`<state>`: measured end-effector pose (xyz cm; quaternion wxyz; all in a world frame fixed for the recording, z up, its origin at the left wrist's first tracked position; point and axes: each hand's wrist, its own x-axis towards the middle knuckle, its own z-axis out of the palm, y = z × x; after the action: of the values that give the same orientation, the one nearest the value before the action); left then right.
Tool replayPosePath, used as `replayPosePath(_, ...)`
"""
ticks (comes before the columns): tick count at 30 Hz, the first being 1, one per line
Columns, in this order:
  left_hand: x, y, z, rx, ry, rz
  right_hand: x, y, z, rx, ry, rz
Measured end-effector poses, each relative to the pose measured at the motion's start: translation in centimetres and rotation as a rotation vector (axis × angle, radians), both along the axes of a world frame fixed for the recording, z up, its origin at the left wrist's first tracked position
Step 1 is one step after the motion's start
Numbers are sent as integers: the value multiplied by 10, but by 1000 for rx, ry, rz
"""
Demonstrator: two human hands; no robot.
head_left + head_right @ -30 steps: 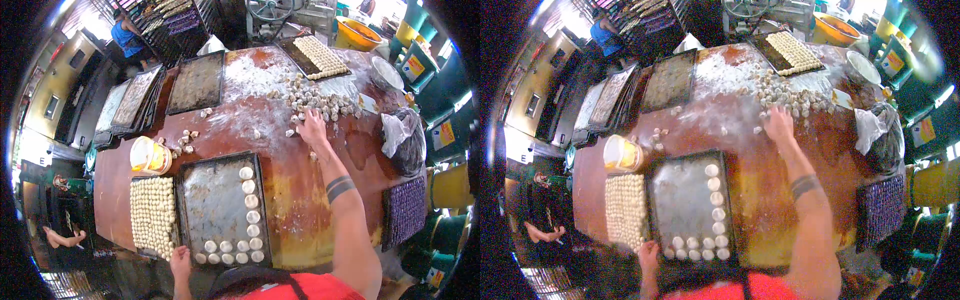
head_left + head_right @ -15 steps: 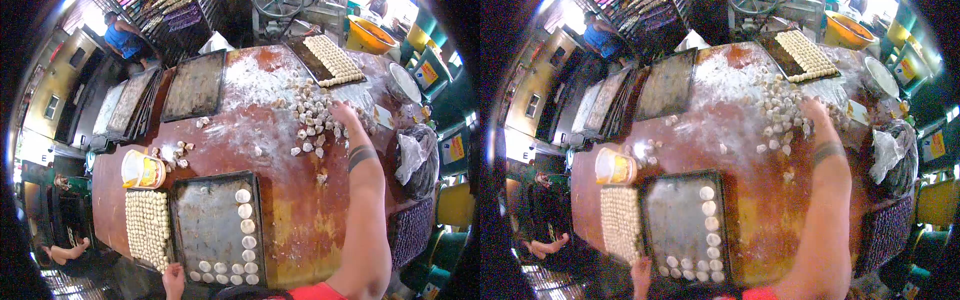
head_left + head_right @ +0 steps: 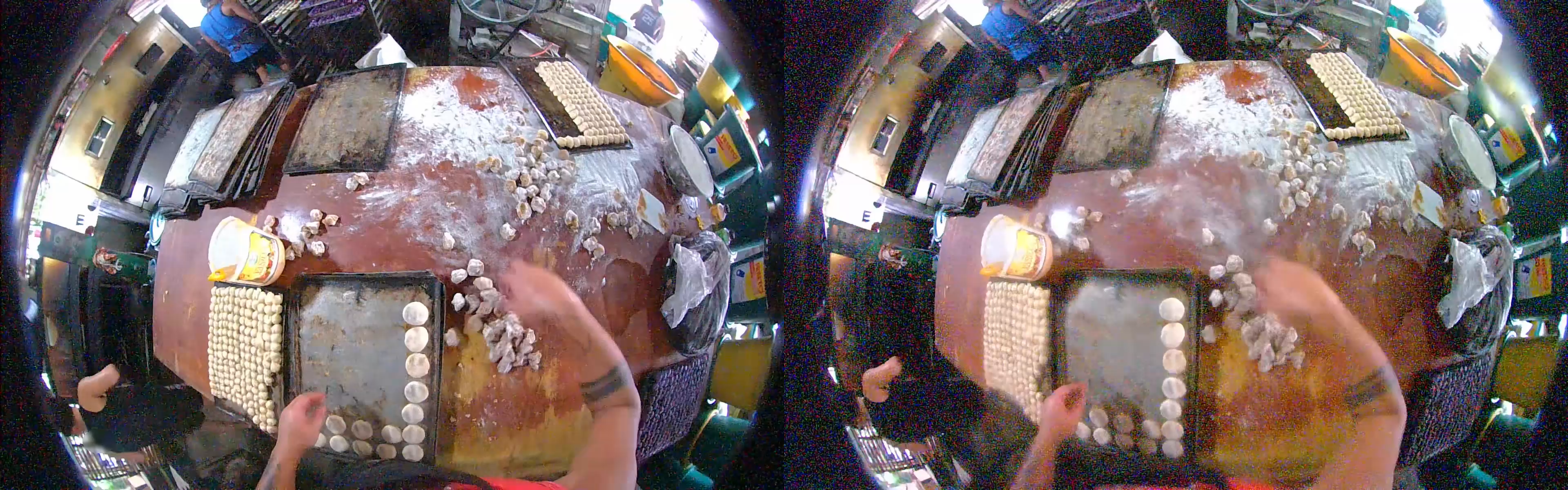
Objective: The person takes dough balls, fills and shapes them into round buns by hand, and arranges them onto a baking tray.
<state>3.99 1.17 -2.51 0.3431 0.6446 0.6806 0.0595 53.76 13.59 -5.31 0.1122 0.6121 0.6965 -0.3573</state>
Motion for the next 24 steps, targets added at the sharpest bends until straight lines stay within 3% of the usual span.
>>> replayPosePath(1, -1, -5, 0, 5, -4, 14, 0, 32, 5, -27, -50, -64)
replayPosePath(3, -6, -16, 1, -19, 10, 2, 0, 86, -7, 467, 11, -325)
replayPosePath(8, -27, -41, 10, 18, 35, 107, 15, 195, -50, 755, -94, -431)
replayPosePath(10, -29, -47, 26, 11, 78, 170, 17, 204, -64, 508, -288, -382)
replayPosePath(15, -88, -84, 16, 123, 161, 229, 13, 149, -93, 543, -165, -287)
replayPosePath(20, -169, -106, -6, 209, 275, 337, 2, 2, -82, 648, -194, -116)
replayPosePath(22, -189, -101, -11, 194, 163, 449, 29, -45, -115, 583, -93, -155)
replayPosePath(24, -201, -88, -13, 227, 164, 461, 20, -96, -107, 693, -82, -369)
